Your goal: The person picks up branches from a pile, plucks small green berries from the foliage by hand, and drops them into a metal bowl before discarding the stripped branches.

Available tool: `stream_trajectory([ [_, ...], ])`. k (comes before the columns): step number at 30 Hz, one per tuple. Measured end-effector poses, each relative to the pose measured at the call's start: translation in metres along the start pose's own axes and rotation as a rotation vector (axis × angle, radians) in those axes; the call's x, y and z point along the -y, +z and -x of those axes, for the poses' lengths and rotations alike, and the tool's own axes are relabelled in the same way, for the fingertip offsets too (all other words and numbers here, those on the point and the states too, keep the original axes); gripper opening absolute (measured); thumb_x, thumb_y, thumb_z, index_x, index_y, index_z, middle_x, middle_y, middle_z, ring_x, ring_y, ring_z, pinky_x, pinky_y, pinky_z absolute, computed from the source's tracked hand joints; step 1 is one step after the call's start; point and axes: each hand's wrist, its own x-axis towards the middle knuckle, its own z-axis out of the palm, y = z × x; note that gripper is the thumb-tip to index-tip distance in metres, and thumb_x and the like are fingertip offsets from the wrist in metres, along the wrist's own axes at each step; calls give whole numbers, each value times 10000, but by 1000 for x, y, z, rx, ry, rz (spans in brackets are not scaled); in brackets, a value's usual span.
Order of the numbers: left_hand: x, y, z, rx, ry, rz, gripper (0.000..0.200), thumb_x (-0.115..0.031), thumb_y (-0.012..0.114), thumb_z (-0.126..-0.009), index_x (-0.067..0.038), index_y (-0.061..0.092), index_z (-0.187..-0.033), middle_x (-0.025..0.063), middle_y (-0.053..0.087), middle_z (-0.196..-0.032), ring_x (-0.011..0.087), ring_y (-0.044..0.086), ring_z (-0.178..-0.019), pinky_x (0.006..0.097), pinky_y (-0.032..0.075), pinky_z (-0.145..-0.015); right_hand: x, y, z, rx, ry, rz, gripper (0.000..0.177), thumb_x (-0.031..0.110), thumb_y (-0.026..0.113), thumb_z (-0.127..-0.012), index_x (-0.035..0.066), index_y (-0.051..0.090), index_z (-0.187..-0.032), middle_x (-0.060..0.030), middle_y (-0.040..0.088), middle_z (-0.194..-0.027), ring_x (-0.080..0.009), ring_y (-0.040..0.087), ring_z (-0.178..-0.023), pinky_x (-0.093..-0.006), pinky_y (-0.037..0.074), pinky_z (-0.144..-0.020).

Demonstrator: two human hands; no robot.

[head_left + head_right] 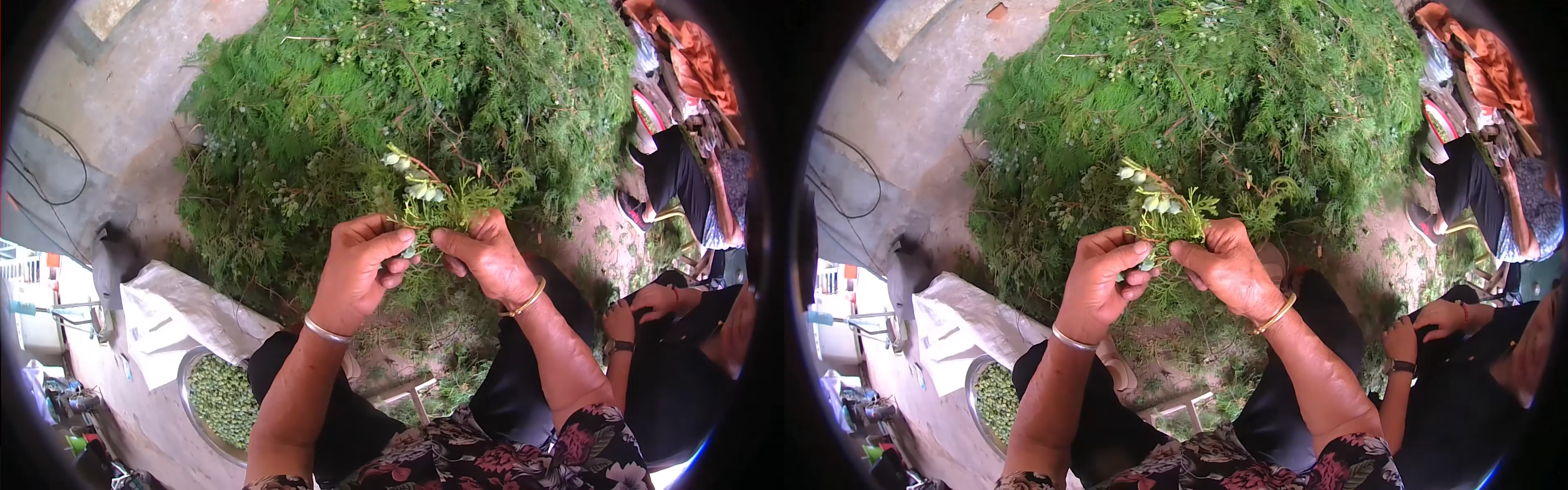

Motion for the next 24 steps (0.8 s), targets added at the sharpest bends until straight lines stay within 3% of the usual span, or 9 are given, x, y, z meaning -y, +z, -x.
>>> stream_trajectory([
  [3,-3,-12,-3,-13,153,-174,119,-49,659,-813,21,586,-877,30,539,-679,63,442,-474,186,306,-371,1,3,-1,9,-12,-35,220,48,576,-880,33,551,-662,22,490,-523,-33,395,-437,-221,290,-404],
  [4,-8,-18,-4,-137,216,-241,116,-30,647,-804,26,589,-887,39,545,-676,63,450,-481,190,319,-376,1,2,-1,9,-12,-34,220,48,576,-880,33,551,-662,22,490,-523,-33,395,-437,-221,290,-404],
  [7,-19,-44,-11,-246,256,-78,116,-91,606,-837,15,592,-881,76,566,-696,79,464,-498,199,335,-384,-1,-6,0,-60,2,-151,254,52,589,-880,40,543,-631,17,473,-501,-51,400,-433,-236,283,-394],
  [9,-19,-50,-7,5,152,238,209,-216,556,-887,-11,593,-872,122,587,-731,111,480,-515,232,361,-399,-3,-6,-2,-69,-17,-155,254,53,588,-881,38,548,-631,14,479,-502,-54,402,-433,-238,287,-393],
  [13,4,-26,-1,78,-37,275,362,-392,501,-924,-47,598,-874,151,607,-775,148,494,-519,284,394,-423,-5,-4,-4,-80,-23,-79,254,61,585,-883,34,555,-632,11,487,-502,-55,398,-432,-238,290,-395],
  [14,9,-17,2,-5,1,144,338,-376,541,-915,-46,595,-868,139,608,-760,131,481,-518,260,380,-424,-3,-1,-3,-82,-22,-80,254,61,585,-883,34,555,-632,11,487,-502,-55,398,-432,-238,290,-395],
  [18,8,-4,4,48,85,-268,183,-198,642,-869,-26,589,-836,89,588,-698,72,439,-520,198,327,-422,-1,6,-3,-79,-22,-33,233,65,581,-884,30,566,-653,18,477,-499,-48,385,-434,-238,284,-396],
  [22,-4,-20,3,-9,81,-163,162,-159,598,-895,-7,586,-839,88,587,-711,62,434,-517,194,319,-403,-8,4,-2,26,44,-49,205,72,579,-886,24,568,-686,24,472,-513,-46,387,-441,-234,292,-405],
  [24,-19,-49,-7,-111,230,336,164,-161,601,-889,2,583,-880,111,591,-754,77,448,-512,204,353,-395,-8,4,-1,25,41,-105,201,79,579,-890,31,553,-697,29,466,-526,-47,384,-442,-235,302,-412],
])
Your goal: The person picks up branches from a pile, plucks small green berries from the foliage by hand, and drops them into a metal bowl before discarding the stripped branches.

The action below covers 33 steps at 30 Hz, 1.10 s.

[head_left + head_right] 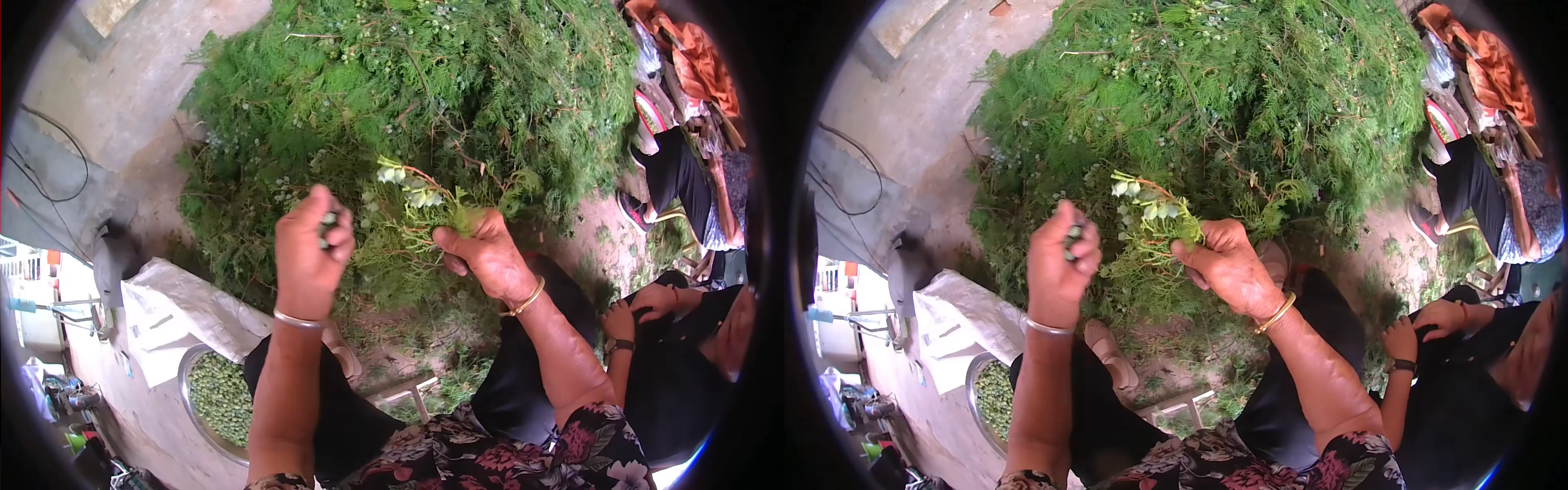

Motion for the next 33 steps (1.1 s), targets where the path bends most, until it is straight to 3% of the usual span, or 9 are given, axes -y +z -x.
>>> stream_trajectory([
  [1,-8,-4,-3,43,-42,140,206,-168,592,-887,31,585,-942,125,594,-763,113,501,-508,205,393,-402,0,1,2,1,-24,89,203,79,578,-892,36,546,-696,34,461,-530,-45,379,-446,-236,303,-415],
  [6,31,-2,0,44,-232,71,240,-141,587,-869,35,582,-1032,147,628,-861,208,604,-647,319,519,-562,9,13,3,51,-108,371,185,53,577,-877,2,515,-710,40,418,-539,-33,345,-510,-255,291,-430],
  [11,46,11,0,34,-159,-65,248,-107,535,-884,39,567,-1081,112,630,-863,191,597,-654,316,516,-574,6,11,4,51,-89,417,177,57,590,-857,-24,529,-711,16,390,-523,-46,329,-518,-284,277,-429],
  [15,44,8,-1,134,-121,61,268,-102,530,-882,47,558,-1103,105,628,-880,172,594,-683,312,516,-580,-8,2,1,27,-95,458,214,65,589,-849,-39,530,-671,7,366,-503,-52,329,-510,-302,279,-425],
  [18,34,23,7,162,11,-135,208,-36,614,-821,37,584,-1014,73,611,-863,158,590,-683,301,499,-554,-26,5,-5,-12,-116,336,260,80,589,-842,-39,511,-624,-3,369,-492,-57,336,-506,-310,285,-426],
  [21,42,34,9,153,163,-297,366,17,714,-734,12,547,-1060,53,607,-858,95,564,-684,238,451,-517,-40,-1,-9,11,-63,423,270,101,594,-834,-48,524,-620,-23,399,-492,-64,356,-508,-311,307,-441],
  [25,59,45,10,57,287,-378,352,20,741,-720,-30,520,-989,25,602,-833,65,541,-635,202,412,-480,-23,6,-4,40,6,371,264,118,596,-832,-64,536,-651,-46,433,-503,-73,387,-521,-321,348,-469],
  [27,66,46,7,7,297,-373,340,9,739,-722,-33,521,-979,26,602,-817,71,541,-620,206,410,-468,-8,10,-2,30,172,590,238,106,582,-832,-85,557,-691,-73,475,-520,-82,423,-541,-334,389,-508],
  [33,55,42,-3,-91,103,-279,300,-31,723,-719,-47,535,-953,35,604,-744,107,544,-551,223,386,-416,-3,16,-1,50,63,435,183,75,564,-823,-88,580,-740,-121,497,-531,-102,458,-556,-340,409,-525],
])
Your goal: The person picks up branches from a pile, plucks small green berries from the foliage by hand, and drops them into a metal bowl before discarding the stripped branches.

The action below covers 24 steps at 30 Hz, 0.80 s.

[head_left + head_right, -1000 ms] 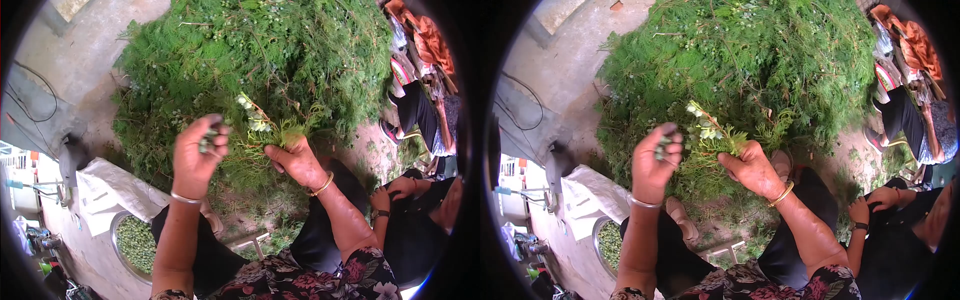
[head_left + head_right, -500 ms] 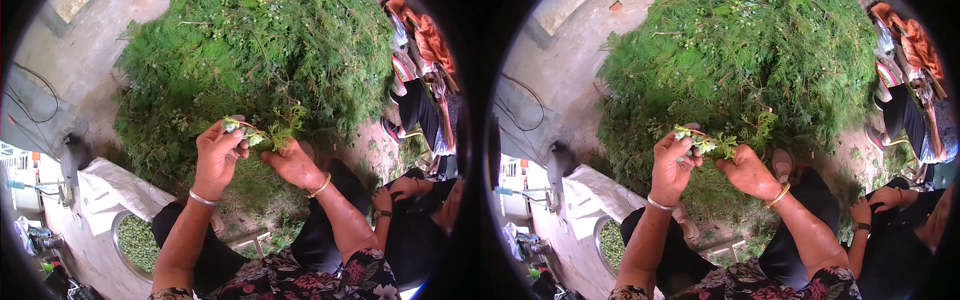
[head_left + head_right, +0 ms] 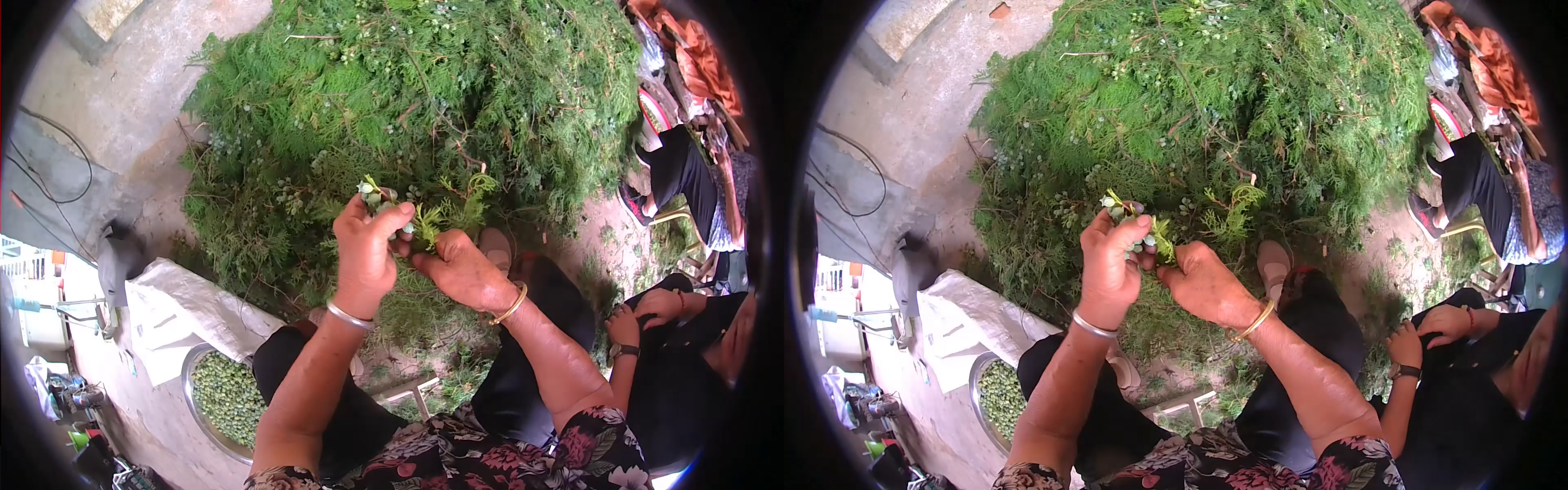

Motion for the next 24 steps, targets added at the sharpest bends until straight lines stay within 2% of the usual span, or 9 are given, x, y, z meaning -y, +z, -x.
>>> stream_trajectory([
  [4,-22,-8,-4,91,-168,-24,268,-23,718,-710,-43,565,-930,46,608,-716,122,539,-517,223,359,-393,-6,-7,-1,1,70,139,160,69,562,-828,-77,579,-764,-137,482,-535,-108,455,-553,-339,406,-523],
  [9,-33,-24,-7,73,-226,21,234,37,681,-692,-9,578,-897,65,594,-684,128,526,-496,217,349,-379,-10,-11,-1,49,-230,119,213,93,591,-836,-68,542,-704,-104,428,-514,-114,397,-508,-347,369,-480],
  [12,-73,-61,-26,-129,-12,262,189,46,602,-743,16,547,-921,58,540,-654,89,495,-473,182,330,-361,-3,-29,15,-24,-185,149,242,89,599,-849,-35,520,-657,-34,405,-507,-87,362,-490,-327,326,-441],
  [14,-102,-103,-36,149,-47,558,143,-57,598,-826,-20,550,-956,89,520,-774,80,468,-524,188,317,-359,-17,-38,16,-25,-118,27,251,90,597,-861,-6,515,-644,-1,402,-516,-69,348,-488,-305,301,-430],
  [17,-118,-155,-9,161,115,511,196,-148,570,-874,-35,546,-1033,112,515,-854,87,429,-561,178,329,-385,-4,-38,17,-18,48,-261,313,92,594,-887,69,483,-595,51,395,-530,-34,314,-476,-250,241,-413],
  [19,-132,-193,27,21,121,451,188,-174,528,-908,-33,544,-1032,121,533,-857,95,445,-559,183,360,-394,2,-35,16,-7,88,-478,317,98,596,-891,81,479,-598,56,394,-527,-33,309,-465,-237,233,-413],
  [20,-134,-264,61,-95,135,337,172,-166,535,-905,-32,544,-1013,127,557,-857,105,485,-587,188,367,-390,8,-37,18,76,34,-476,306,83,591,-891,78,477,-607,63,378,-520,-40,300,-455,-243,226,-409],
  [22,-128,-279,114,-593,223,-77,109,-107,563,-836,-38,546,-919,128,589,-859,147,546,-668,224,442,-498,2,-34,14,64,17,-478,309,82,587,-895,83,472,-608,67,368,-519,-40,291,-453,-245,223,-410],
  [24,-109,-323,162,-585,290,-230,114,-84,584,-784,-1,557,-859,106,566,-805,189,557,-682,292,467,-563,3,-32,14,55,8,-479,311,80,584,-898,87,467,-610,71,358,-518,-40,282,-452,-247,220,-411],
])
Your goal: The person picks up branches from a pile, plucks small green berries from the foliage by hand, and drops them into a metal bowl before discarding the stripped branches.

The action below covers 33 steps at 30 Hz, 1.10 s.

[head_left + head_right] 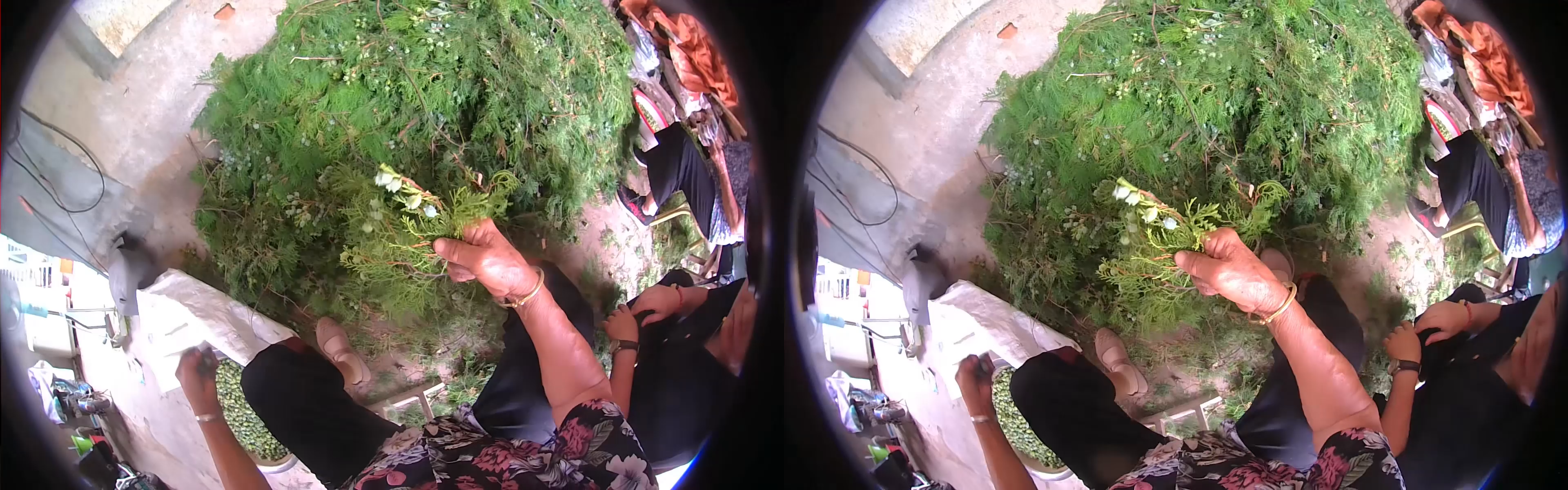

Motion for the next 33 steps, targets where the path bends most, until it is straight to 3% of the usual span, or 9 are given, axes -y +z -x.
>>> stream_trajectory([
  [1,37,-91,-23,152,219,-647,168,-47,597,-735,36,574,-880,102,578,-803,197,567,-720,309,482,-592,5,2,1,17,6,-36,326,83,583,-901,94,453,-602,72,349,-517,-41,276,-451,-248,218,-412],
  [2,6,-49,18,-101,-258,-510,287,-36,652,-667,46,618,-940,137,619,-825,256,594,-774,331,508,-665,7,4,1,35,14,-70,341,86,583,-904,101,439,-595,74,340,-516,-42,269,-449,-249,215,-413],
  [6,32,-94,20,148,71,-1674,475,-84,707,-635,25,621,-1089,219,621,-1066,371,553,-1048,428,432,-932,9,6,-1,6,46,-97,370,82,590,-899,114,415,-575,76,330,-510,-44,265,-445,-251,221,-412],
  [9,21,-15,-13,-54,365,-1371,479,-136,703,-661,61,600,-1085,229,617,-1044,369,586,-971,417,456,-889,3,9,-5,29,16,-45,402,84,593,-896,121,400,-545,73,330,-496,-47,276,-439,-254,226,-407],
  [11,-26,117,12,96,205,-627,425,-121,676,-730,115,569,-1066,177,623,-940,241,616,-867,317,527,-684,-3,7,-8,38,14,-9,401,97,596,-896,110,414,-539,72,338,-489,-46,287,-436,-257,231,-405],
  [14,-50,241,34,609,95,-345,464,-68,701,-726,75,550,-1141,168,617,-988,217,631,-886,311,552,-734,-14,6,-13,34,0,140,376,119,604,-890,75,454,-548,71,354,-484,-41,301,-439,-265,241,-403],
  [17,-27,320,58,787,127,-136,450,48,659,-750,61,518,-1177,161,619,-981,210,648,-825,282,542,-629,-13,9,-14,22,-11,309,324,127,608,-880,31,500,-590,73,364,-496,-33,302,-461,-273,249,-411],
  [24,7,353,57,874,-3,64,300,64,643,-761,43,562,-1048,76,619,-735,88,506,-499,217,372,-419,-15,12,-17,-2,-105,410,209,110,569,-870,-26,551,-712,65,364,-535,-46,323,-535,-299,280,-451],
  [33,0,346,46,889,-243,47,142,33,624,-782,33,593,-920,75,598,-713,106,510,-542,222,356,-392,-5,6,-12,18,-70,688,250,123,589,-848,-60,502,-701,-75,351,-521,-87,347,-541,-333,324,-481],
])
